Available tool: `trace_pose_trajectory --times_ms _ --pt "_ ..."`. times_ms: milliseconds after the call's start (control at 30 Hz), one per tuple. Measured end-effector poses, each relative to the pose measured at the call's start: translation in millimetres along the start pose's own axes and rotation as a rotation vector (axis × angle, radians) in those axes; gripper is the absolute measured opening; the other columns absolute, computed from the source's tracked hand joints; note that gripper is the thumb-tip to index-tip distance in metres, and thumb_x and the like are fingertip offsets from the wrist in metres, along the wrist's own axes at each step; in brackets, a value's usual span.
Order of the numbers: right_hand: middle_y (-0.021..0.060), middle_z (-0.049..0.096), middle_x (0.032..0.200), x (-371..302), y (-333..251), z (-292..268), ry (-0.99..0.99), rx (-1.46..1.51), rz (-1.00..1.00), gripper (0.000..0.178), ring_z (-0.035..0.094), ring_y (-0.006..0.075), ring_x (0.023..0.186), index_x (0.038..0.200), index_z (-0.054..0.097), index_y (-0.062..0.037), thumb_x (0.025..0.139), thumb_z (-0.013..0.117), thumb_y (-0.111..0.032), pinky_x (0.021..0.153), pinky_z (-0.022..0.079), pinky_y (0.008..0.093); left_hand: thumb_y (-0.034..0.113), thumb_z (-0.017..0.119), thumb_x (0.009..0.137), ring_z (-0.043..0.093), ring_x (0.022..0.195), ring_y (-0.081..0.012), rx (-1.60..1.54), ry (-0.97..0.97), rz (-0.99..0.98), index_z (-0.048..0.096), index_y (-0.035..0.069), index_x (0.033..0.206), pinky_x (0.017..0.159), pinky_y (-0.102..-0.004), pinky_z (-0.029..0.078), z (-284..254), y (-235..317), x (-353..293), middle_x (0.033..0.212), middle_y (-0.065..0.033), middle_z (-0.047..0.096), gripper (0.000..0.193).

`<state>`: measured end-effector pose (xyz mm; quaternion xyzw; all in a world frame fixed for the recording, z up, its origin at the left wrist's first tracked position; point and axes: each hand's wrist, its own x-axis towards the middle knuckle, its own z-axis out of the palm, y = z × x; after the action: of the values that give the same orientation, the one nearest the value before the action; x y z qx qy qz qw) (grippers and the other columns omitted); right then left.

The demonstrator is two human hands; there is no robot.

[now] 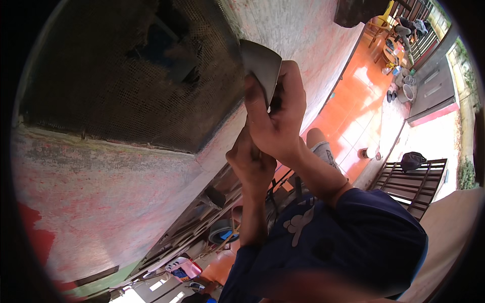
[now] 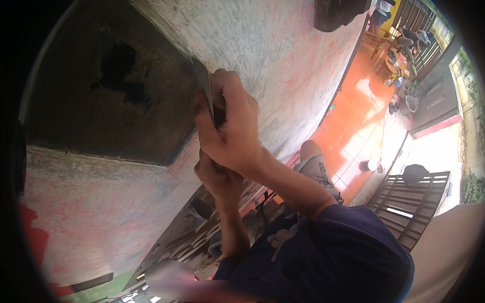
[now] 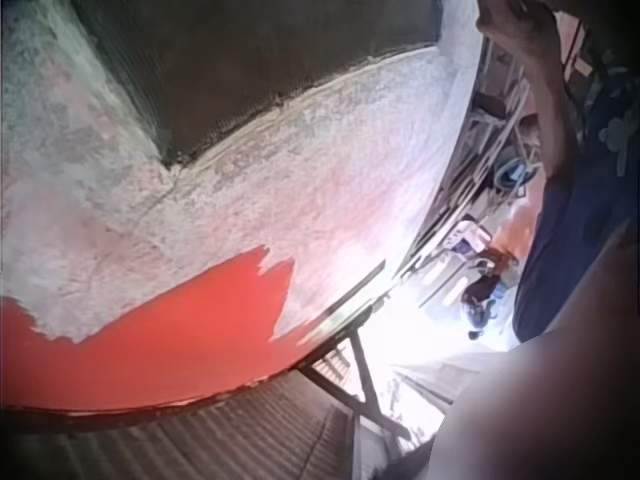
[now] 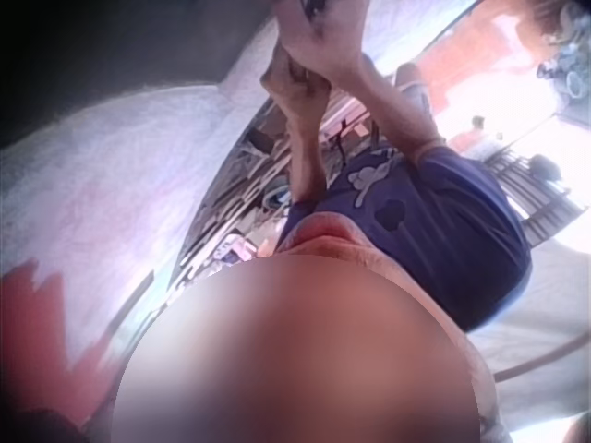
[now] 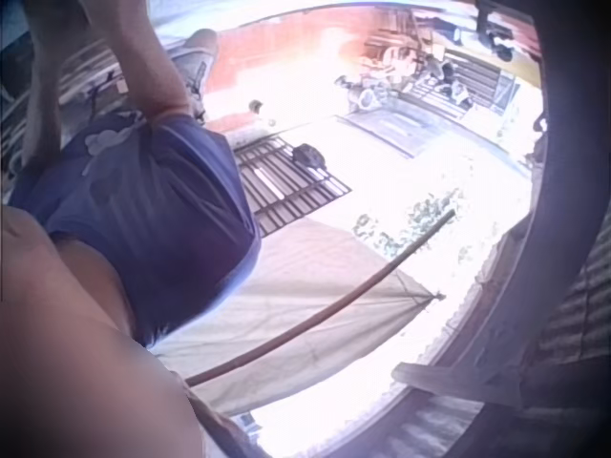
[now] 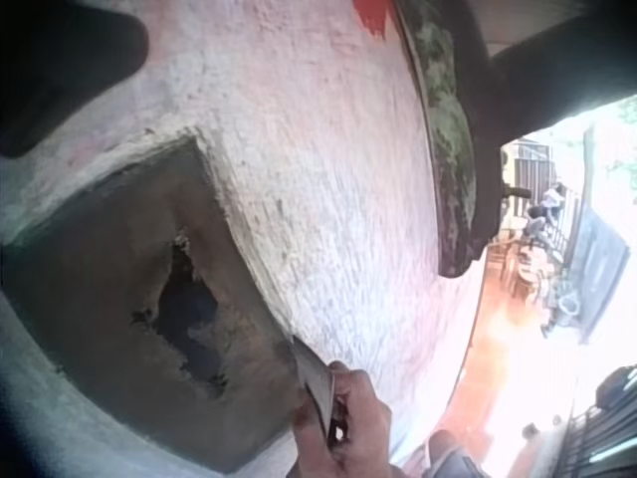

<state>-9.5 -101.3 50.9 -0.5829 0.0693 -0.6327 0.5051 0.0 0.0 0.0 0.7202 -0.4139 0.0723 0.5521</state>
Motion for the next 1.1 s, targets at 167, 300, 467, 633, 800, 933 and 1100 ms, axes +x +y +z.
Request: trace_pose_trajectory --times_ms 167,300,467,633,800,933,1100 --pt "0.002 0.041 0.062 3 0 1 0.024 0.051 0.02 0.013 0.033 0.0071 0.056 0.095 0.046 -0.0022 0.091 0.059 0.0 0.048 0.028 0.0265 -0.002 0.067 0.074 0.073 0.086 -0.0368 0.009 0.005 0.02 0.063 -0.001 0.125 0.069 -0.0338 0.056 -2 4 4 0.097 -0.0216 0.071 0.051" --pt "0.0016 0.039 0.06 3 -1 3 0.031 0.067 0.011 0.013 0.033 0.0078 0.054 0.094 0.046 -0.0023 0.091 0.059 0.0 0.047 0.028 0.0269 -0.004 0.066 0.074 0.073 0.082 -0.0364 0.023 0.015 0.067 0.063 0.0 0.127 0.069 -0.0329 0.055 -4 6 7 0.092 -0.0215 0.071 0.053" --pt "0.0012 0.041 0.058 4 4 3 0.033 0.007 -0.115 0.012 0.036 0.0077 0.053 0.092 0.046 -0.002 0.091 0.058 -0.001 0.046 0.029 0.0268 -0.006 0.066 0.075 0.074 0.079 -0.0341 -0.039 -0.035 -0.04 0.063 0.003 0.128 0.067 -0.0331 0.056 -8 5 3 0.091 -0.0208 0.071 0.054" --pt "-0.0002 0.044 0.06 8 1 -4 -0.023 0.024 -0.077 0.011 0.038 0.0049 0.054 0.095 0.047 -0.0019 0.095 0.058 -0.003 0.047 0.03 0.0246 -0.006 0.068 0.075 0.07 0.067 -0.0279 -0.047 0.107 0.131 0.063 0.005 0.131 0.062 -0.0342 0.055 11 3 8 0.084 -0.0162 0.07 0.057" --pt "-0.0024 0.05 0.068 9 5 -5 -0.023 0.159 -0.022 0.015 0.042 0.0029 0.058 0.099 0.049 -0.0015 0.099 0.06 -0.01 0.048 0.033 0.0225 -0.005 0.069 0.075 0.063 0.057 -0.0237 0.078 0.146 0.143 0.061 0.01 0.136 0.055 -0.035 0.051 19 3 8 0.079 -0.0101 0.065 0.064" --pt "-0.0011 0.053 0.073 8 6 -6 -0.007 0.253 0.029 0.017 0.045 0.0028 0.062 0.101 0.049 -0.001 0.1 0.06 -0.014 0.049 0.035 0.0228 -0.002 0.07 0.075 0.062 0.055 -0.0229 0.197 0.137 0.149 0.06 0.012 0.137 0.052 -0.0367 0.05 23 4 8 0.078 -0.0084 0.064 0.064" --pt "0.0045 0.055 0.077 2 -5 -21 -0.083 -0.033 0.092 0.015 0.05 0.0085 0.062 0.099 0.052 -0.0013 0.098 0.062 -0.013 0.049 0.038 0.0251 0.001 0.069 0.077 0.065 0.06 -0.0266 0.095 0.145 0.09 0.063 0.008 0.129 0.054 -0.0367 0.051 32 7 -2 0.079 -0.0095 0.064 0.053"
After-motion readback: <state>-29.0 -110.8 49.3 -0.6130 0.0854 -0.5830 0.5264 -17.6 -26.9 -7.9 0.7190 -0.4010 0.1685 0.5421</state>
